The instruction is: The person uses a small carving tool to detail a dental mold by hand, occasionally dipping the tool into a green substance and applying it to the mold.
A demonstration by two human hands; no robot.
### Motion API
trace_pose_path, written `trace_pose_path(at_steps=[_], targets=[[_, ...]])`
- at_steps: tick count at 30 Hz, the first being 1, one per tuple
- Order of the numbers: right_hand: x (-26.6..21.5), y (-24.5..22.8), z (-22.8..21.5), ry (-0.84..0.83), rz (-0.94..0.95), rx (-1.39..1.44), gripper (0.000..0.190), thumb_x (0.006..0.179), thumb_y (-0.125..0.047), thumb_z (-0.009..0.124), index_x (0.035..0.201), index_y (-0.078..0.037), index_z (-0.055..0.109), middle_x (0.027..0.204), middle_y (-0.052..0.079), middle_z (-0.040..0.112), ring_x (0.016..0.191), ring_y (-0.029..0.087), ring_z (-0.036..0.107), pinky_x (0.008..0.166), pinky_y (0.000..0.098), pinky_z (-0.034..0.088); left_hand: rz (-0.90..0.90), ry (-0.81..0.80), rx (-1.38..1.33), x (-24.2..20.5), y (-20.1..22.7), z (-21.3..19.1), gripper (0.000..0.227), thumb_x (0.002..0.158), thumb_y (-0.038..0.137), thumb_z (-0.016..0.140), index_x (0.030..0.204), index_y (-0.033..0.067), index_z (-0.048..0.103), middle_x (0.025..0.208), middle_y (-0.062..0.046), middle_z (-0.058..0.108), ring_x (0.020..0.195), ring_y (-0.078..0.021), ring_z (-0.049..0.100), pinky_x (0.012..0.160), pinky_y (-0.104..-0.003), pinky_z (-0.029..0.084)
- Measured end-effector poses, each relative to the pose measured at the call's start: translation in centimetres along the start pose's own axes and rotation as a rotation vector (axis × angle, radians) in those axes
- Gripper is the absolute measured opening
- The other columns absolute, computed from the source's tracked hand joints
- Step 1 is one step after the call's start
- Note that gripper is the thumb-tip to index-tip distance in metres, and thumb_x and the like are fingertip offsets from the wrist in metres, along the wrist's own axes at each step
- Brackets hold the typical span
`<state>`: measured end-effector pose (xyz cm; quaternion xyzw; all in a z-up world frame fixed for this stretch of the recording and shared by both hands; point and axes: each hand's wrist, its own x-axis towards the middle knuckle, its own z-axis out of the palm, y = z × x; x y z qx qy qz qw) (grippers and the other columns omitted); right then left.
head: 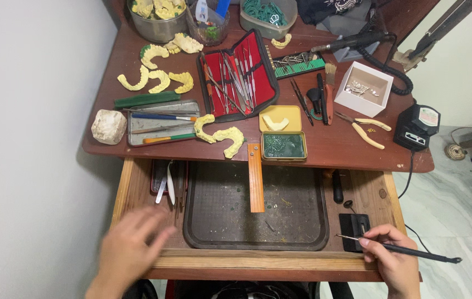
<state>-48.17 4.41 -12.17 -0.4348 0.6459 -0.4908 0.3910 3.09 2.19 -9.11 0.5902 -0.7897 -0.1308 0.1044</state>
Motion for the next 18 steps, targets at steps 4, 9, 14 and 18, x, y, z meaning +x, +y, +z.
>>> trace_pose_path(at_steps=[4,9,14,18], targets=[[0.0,0.4,0.1,0.012,0.02,0.102,0.009,0.075,0.009,0.068,0.078,0.006,0.06,0.056,0.017,0.053,0.043,0.021,0.047,0.04,0.0267,0.04,-0.487,0.324,-0.253,5.5,-5.3,-5.7,0.067,0.088,0.043,0.058,0.141,0.006,0.04,0.144,-0.019,0.044,0.133,-0.0348,0.042,0.107,-0.048,0.037],[0.3,2.3,-1.0,0.052,0.059,0.117,0.01,0.075,0.01,0.068,0.081,0.007,0.06,0.054,0.019,0.054,0.04,0.022,0.048,0.039,0.0262,0.04,-0.681,0.545,-0.956,9.3,-10.5,-2.6,0.062,0.087,0.018,0.068,0.136,0.0157,0.03,0.111,-0.006,0.042,0.08,-0.0077,0.041,0.081,-0.019,0.037],[0.8,4.7,-1.9,0.034,-0.006,0.198,0.012,0.074,0.012,0.066,0.081,0.006,0.059,0.063,0.022,0.059,0.041,0.023,0.051,0.035,0.0277,0.041,-0.657,0.801,-1.423,9.9,-15.2,0.0,0.064,0.084,-0.001,0.069,0.128,0.0139,0.025,0.124,-0.014,0.044,0.098,-0.0176,0.058,0.073,-0.031,0.057],[0.8,5.0,-2.5,0.096,0.144,0.108,0.011,0.074,0.017,0.067,0.079,0.013,0.058,0.058,0.027,0.056,0.039,0.03,0.049,0.037,0.0348,0.043,-0.657,0.794,-1.423,10.1,-15.7,-0.7,0.06,0.082,0.001,0.07,0.139,0.0036,0.051,0.11,-0.004,0.064,0.079,-0.0086,0.064,0.067,-0.021,0.062]])
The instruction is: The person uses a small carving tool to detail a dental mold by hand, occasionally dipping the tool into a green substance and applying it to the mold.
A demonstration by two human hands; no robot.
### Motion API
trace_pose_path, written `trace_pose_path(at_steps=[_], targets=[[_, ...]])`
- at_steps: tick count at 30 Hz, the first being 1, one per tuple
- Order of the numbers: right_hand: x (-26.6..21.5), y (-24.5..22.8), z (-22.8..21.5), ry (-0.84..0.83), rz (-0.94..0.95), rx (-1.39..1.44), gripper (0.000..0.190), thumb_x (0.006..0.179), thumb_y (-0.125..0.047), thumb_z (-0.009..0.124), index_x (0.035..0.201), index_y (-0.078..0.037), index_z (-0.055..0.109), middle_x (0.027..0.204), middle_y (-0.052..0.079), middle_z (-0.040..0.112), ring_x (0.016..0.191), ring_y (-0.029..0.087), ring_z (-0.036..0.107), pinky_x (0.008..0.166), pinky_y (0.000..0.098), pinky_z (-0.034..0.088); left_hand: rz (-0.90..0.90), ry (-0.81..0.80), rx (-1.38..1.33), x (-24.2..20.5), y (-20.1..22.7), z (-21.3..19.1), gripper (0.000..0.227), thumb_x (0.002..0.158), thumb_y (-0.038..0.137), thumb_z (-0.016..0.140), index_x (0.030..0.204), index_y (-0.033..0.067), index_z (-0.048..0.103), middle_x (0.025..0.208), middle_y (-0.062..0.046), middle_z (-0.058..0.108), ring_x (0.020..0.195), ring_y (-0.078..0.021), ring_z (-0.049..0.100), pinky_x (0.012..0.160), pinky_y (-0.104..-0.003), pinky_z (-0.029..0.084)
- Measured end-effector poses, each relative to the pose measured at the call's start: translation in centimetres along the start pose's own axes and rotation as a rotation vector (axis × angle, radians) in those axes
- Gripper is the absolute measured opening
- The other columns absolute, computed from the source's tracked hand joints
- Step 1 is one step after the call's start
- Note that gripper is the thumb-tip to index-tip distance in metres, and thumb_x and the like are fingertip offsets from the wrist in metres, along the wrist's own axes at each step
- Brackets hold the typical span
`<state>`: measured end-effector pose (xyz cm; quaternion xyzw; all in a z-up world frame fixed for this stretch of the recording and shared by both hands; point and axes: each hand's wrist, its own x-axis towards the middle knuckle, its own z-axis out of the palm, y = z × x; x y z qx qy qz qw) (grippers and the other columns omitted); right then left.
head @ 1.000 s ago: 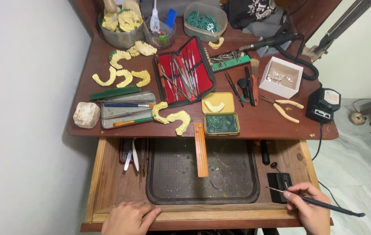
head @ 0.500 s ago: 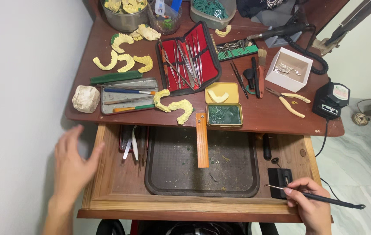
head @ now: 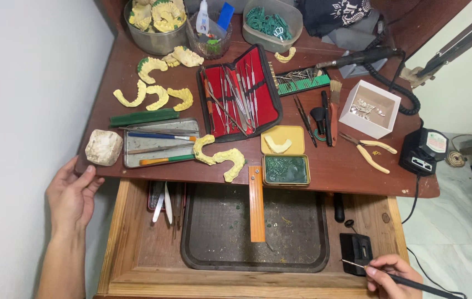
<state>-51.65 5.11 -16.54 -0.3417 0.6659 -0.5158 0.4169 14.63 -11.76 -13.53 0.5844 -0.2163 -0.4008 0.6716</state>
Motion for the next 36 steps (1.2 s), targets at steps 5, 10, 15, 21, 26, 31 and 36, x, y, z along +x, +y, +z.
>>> trace_pose_path(at_steps=[5,10,15,21,26,31,36], targets=[[0.4,-0.5,0.5,0.016,0.064,-0.184,0.012,0.071,0.015,0.075,0.073,0.01,0.065,0.05,0.023,0.06,0.035,0.028,0.056,0.04,0.0314,0.042,-0.036,0.066,-0.017,-0.4,0.9,0.7,0.059,0.078,-0.003,0.07,0.134,0.004,0.055,0.109,-0.005,0.063,0.078,-0.0113,0.063,0.067,-0.024,0.059],[-0.3,-2.3,1.9,-0.059,0.053,-0.106,0.011,0.071,0.011,0.074,0.076,0.007,0.065,0.051,0.019,0.059,0.036,0.025,0.053,0.036,0.0291,0.039,-0.013,0.026,-0.014,-0.4,-0.1,0.1,0.053,0.081,0.001,0.07,0.132,0.0058,0.056,0.109,-0.003,0.067,0.085,-0.0112,0.064,0.068,-0.021,0.061],[-0.6,-3.5,2.7,-0.119,-0.016,-0.17,0.011,0.073,0.004,0.074,0.077,0.003,0.065,0.058,0.014,0.061,0.041,0.019,0.054,0.044,0.0239,0.038,0.039,-0.039,-0.04,-0.3,-0.2,-0.3,0.041,0.086,0.004,0.069,0.125,0.0096,0.061,0.113,-0.002,0.068,0.087,-0.012,0.066,0.068,-0.021,0.063],[-0.5,-5.2,3.6,-0.114,0.001,-0.153,0.01,0.073,0.007,0.073,0.076,0.005,0.064,0.05,0.017,0.059,0.042,0.022,0.054,0.045,0.0289,0.042,0.136,-0.138,0.598,-6.0,5.2,0.4,0.062,0.105,0.014,0.053,0.151,-0.0075,0.017,0.118,-0.022,0.051,0.085,-0.0321,0.065,0.074,-0.04,0.055],[2.0,-8.3,4.5,-0.187,-0.222,0.004,0.015,0.071,0.003,0.072,0.081,-0.002,0.062,0.062,0.013,0.063,0.041,0.017,0.055,0.039,0.0219,0.044,0.205,-0.454,1.324,-13.7,12.7,7.1,0.045,0.086,0.036,0.064,0.126,0.0159,0.066,0.101,-0.002,0.069,0.072,-0.0165,0.067,0.081,-0.033,0.054],[5.2,-15.3,10.5,-0.351,-0.432,0.018,0.016,0.076,0.001,0.071,0.088,-0.002,0.061,0.073,0.012,0.064,0.05,0.017,0.063,0.045,0.0226,0.055,0.747,-0.801,1.088,-14.3,6.2,14.5,0.034,0.085,0.038,0.072,0.105,0.0117,0.067,0.09,-0.001,0.065,0.074,-0.0185,0.06,0.062,-0.034,0.051],[9.0,-16.6,16.7,-0.391,-0.428,0.039,0.02,0.075,0.005,0.074,0.092,0.009,0.063,0.067,0.02,0.063,0.049,0.022,0.066,0.044,0.0283,0.054,1.297,-0.682,1.189,-11.6,1.2,18.6,0.052,0.077,0.05,0.076,0.106,0.01,0.062,0.101,-0.009,0.054,0.089,-0.031,0.059,0.069,-0.04,0.051]])
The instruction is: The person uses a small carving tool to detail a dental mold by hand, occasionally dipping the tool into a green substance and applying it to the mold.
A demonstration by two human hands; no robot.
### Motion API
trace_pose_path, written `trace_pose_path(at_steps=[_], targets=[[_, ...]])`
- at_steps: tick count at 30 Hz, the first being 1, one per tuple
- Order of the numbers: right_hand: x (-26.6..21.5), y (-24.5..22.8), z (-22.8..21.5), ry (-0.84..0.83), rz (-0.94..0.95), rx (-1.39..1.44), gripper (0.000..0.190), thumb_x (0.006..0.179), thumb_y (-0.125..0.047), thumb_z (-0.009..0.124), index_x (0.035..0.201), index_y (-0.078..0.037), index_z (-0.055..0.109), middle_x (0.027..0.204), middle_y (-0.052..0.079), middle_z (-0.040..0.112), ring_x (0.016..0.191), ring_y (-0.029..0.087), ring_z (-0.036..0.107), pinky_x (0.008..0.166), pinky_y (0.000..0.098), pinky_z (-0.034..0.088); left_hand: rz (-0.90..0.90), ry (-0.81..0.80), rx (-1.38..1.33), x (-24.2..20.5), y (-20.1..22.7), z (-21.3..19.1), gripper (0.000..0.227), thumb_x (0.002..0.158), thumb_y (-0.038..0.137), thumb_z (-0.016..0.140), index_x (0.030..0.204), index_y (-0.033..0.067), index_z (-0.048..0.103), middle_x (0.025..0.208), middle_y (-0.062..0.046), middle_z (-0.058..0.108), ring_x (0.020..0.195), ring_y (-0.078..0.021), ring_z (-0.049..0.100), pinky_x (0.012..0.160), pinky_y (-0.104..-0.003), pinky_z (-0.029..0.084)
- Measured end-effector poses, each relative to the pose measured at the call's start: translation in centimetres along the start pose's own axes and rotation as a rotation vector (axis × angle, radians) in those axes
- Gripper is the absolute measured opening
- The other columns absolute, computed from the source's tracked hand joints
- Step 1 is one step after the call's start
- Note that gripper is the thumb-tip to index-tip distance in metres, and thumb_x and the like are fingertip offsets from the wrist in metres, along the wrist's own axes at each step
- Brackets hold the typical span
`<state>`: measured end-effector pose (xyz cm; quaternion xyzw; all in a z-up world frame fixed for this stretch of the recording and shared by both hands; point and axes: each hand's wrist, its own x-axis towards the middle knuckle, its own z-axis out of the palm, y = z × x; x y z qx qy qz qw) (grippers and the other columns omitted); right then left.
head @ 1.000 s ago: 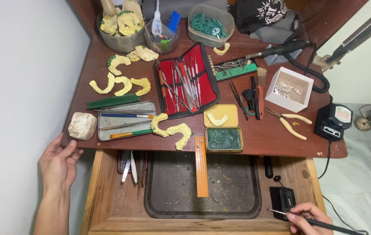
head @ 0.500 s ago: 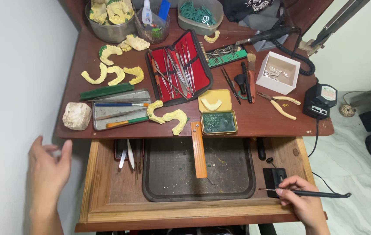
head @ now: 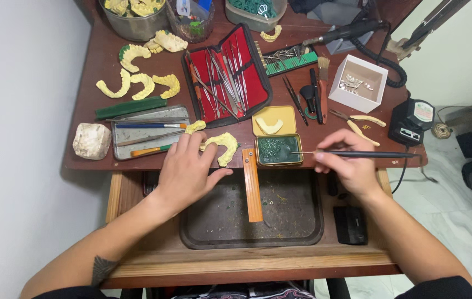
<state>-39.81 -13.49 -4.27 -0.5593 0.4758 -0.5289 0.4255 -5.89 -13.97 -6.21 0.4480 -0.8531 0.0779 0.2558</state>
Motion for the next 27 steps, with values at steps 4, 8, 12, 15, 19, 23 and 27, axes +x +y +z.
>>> trace_pose_path(at_steps=[4,8,12,15,19,23,27], targets=[[1.8,2.3,2.2,-0.059,0.002,0.005,0.02,0.073,0.008,0.075,0.09,0.008,0.064,0.063,0.018,0.064,0.043,0.017,0.063,0.039,0.0242,0.05,0.004,-0.002,-0.05,0.4,0.1,1.3,0.037,0.077,0.041,0.074,0.099,0.0126,0.063,0.111,-0.012,0.049,0.1,-0.0363,0.053,0.07,-0.042,0.044],[2.9,4.9,3.1,-0.046,-0.001,-0.022,0.018,0.072,0.009,0.076,0.087,0.006,0.066,0.061,0.017,0.063,0.037,0.011,0.055,0.034,0.0207,0.043,-0.007,0.034,-0.086,0.3,0.7,1.1,0.02,0.091,0.028,0.062,0.094,0.0088,0.06,0.118,-0.016,0.05,0.106,-0.0387,0.051,0.07,-0.041,0.04],[3.2,6.3,2.8,-0.016,-0.038,-0.105,0.017,0.07,0.007,0.077,0.084,0.003,0.069,0.062,0.013,0.064,0.047,0.007,0.055,0.04,0.0197,0.041,0.025,0.001,0.068,-0.5,0.5,2.4,0.025,0.098,0.031,0.051,0.1,0.0072,0.056,0.127,-0.02,0.052,0.114,-0.0366,0.051,0.078,-0.041,0.037],[3.1,6.7,2.7,-0.003,-0.079,-0.145,0.017,0.068,0.006,0.078,0.081,0.0,0.07,0.058,0.012,0.064,0.044,0.006,0.053,0.04,0.0189,0.04,0.076,0.066,0.105,-0.3,0.6,2.6,0.026,0.101,0.028,0.047,0.1,0.0024,0.052,0.139,-0.026,0.048,0.122,-0.0408,0.047,0.085,-0.044,0.035],[3.2,6.2,3.0,-0.012,-0.155,-0.177,0.015,0.066,0.005,0.079,0.077,-0.001,0.071,0.051,0.01,0.061,0.04,0.005,0.048,0.038,0.0181,0.037,0.079,0.164,-0.198,0.6,1.4,0.2,0.023,0.105,0.025,0.039,0.103,0.0024,0.041,0.145,-0.034,0.041,0.126,-0.0512,0.046,0.089,-0.052,0.038],[3.0,5.7,3.2,-0.016,-0.187,-0.178,0.014,0.064,0.007,0.076,0.074,-0.001,0.07,0.041,0.007,0.051,0.037,0.005,0.041,0.038,0.0188,0.033,-0.167,-0.031,-1.325,1.1,2.4,-2.0,0.015,0.102,0.018,0.037,0.104,0.0037,0.036,0.145,-0.036,0.037,0.124,-0.0513,0.053,0.098,-0.053,0.044],[3.0,5.9,3.0,-0.025,-0.171,-0.17,0.014,0.063,0.006,0.075,0.073,-0.002,0.069,0.039,0.005,0.047,0.038,0.004,0.039,0.038,0.0187,0.03,-0.44,-0.113,-2.117,0.4,3.1,-0.1,0.022,0.098,0.024,0.048,0.104,0.0059,0.037,0.138,-0.025,0.039,0.118,-0.0382,0.061,0.104,-0.045,0.05]])
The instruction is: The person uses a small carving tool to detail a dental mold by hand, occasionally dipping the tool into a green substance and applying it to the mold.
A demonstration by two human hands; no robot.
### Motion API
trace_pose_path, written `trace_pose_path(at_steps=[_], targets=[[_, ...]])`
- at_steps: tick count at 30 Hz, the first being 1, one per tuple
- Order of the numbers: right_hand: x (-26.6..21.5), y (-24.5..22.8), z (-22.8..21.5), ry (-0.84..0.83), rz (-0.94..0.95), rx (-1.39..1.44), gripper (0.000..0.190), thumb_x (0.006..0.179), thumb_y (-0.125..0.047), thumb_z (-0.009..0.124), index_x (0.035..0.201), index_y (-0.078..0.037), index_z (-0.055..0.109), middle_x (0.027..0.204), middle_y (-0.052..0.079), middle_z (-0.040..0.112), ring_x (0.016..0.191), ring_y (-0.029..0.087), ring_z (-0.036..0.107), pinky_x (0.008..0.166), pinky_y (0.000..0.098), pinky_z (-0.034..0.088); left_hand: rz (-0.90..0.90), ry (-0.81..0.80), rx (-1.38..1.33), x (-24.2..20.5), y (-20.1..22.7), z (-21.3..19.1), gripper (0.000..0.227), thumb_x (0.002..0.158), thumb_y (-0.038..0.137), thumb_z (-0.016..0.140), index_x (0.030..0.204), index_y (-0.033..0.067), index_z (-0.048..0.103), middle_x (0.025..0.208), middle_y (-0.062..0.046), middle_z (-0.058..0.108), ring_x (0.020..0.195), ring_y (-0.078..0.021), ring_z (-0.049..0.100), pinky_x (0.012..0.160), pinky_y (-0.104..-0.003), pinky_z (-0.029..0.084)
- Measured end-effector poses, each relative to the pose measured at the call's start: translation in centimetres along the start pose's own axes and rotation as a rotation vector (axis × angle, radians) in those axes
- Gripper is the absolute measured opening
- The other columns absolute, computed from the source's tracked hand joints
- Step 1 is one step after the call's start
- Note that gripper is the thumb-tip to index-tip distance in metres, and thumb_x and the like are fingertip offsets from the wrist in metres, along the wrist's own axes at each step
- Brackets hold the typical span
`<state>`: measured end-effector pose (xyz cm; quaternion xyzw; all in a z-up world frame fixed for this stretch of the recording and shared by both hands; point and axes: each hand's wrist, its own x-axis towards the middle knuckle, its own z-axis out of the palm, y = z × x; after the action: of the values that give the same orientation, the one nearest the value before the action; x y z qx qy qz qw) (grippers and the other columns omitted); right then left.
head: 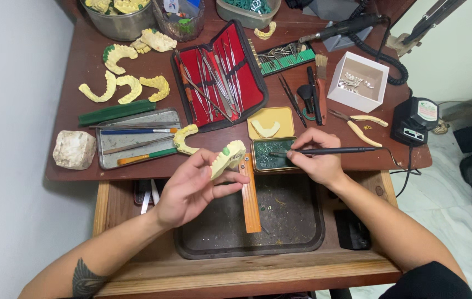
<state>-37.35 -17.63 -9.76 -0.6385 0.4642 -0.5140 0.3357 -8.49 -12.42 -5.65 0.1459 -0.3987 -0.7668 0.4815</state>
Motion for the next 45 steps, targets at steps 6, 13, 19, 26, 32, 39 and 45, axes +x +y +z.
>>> trace_pose_path(at_steps=[6,13,19,26,32,39,45], targets=[[0.1,-0.4,0.1,-0.006,0.018,-0.002,0.013,0.064,0.005,0.075,0.073,-0.002,0.07,0.038,0.004,0.045,0.038,0.004,0.038,0.039,0.0185,0.029,-0.007,0.046,-0.194,1.6,0.9,-0.5,0.063,0.077,-0.005,0.064,0.13,0.0012,0.031,0.126,-0.026,0.038,0.097,-0.0402,0.068,0.083,-0.046,0.064],[0.2,-1.2,0.2,-0.002,0.013,-0.027,0.012,0.063,0.005,0.073,0.071,-0.002,0.07,0.038,0.006,0.047,0.038,0.005,0.039,0.039,0.0196,0.029,-0.063,0.034,0.08,2.9,-1.3,-2.0,0.076,0.062,-0.016,0.078,0.131,-0.0097,0.048,0.116,-0.013,0.052,0.089,-0.027,0.07,0.078,-0.04,0.066],[0.2,-1.1,0.2,0.005,-0.018,-0.019,0.012,0.062,0.006,0.073,0.071,-0.002,0.07,0.04,0.007,0.048,0.039,0.005,0.04,0.038,0.0195,0.03,-0.107,0.029,0.156,3.8,-1.6,-2.2,0.084,0.056,-0.019,0.083,0.131,-0.0036,0.047,0.099,-0.017,0.063,0.084,-0.0263,0.072,0.073,-0.037,0.066],[0.2,-0.9,0.3,0.0,-0.038,0.02,0.012,0.062,0.008,0.073,0.071,-0.001,0.07,0.044,0.008,0.053,0.04,0.005,0.041,0.037,0.0194,0.031,-0.151,0.091,0.159,3.5,-2.2,-2.0,0.068,0.068,-0.009,0.082,0.124,0.001,0.046,0.095,-0.016,0.068,0.089,-0.0233,0.072,0.072,-0.034,0.066],[0.2,-1.1,0.4,-0.006,-0.044,0.018,0.012,0.062,0.01,0.071,0.07,0.001,0.069,0.046,0.008,0.053,0.041,0.005,0.04,0.037,0.0199,0.029,-0.196,0.24,0.113,3.8,-1.0,0.2,0.02,0.086,0.003,0.07,0.093,-0.0044,0.053,0.076,-0.019,0.069,0.068,-0.0257,0.074,0.055,-0.03,0.066],[0.2,-1.1,0.4,-0.001,-0.044,0.015,0.011,0.062,0.01,0.071,0.069,0.001,0.068,0.047,0.007,0.054,0.042,0.005,0.04,0.037,0.0204,0.029,-0.146,0.227,0.19,3.7,-3.7,-2.5,0.021,0.08,-0.002,0.075,0.09,-0.0091,0.058,0.067,-0.021,0.067,0.059,-0.026,0.072,0.051,-0.034,0.064],[0.3,-1.2,0.3,-0.007,-0.05,0.017,0.011,0.062,0.01,0.07,0.068,0.001,0.068,0.051,0.009,0.057,0.043,0.006,0.04,0.038,0.0206,0.029,-0.091,0.193,0.262,3.7,-4.8,-3.1,0.026,0.075,-0.006,0.08,0.093,-0.0059,0.062,0.086,-0.018,0.069,0.075,-0.0208,0.073,0.061,-0.032,0.066]])
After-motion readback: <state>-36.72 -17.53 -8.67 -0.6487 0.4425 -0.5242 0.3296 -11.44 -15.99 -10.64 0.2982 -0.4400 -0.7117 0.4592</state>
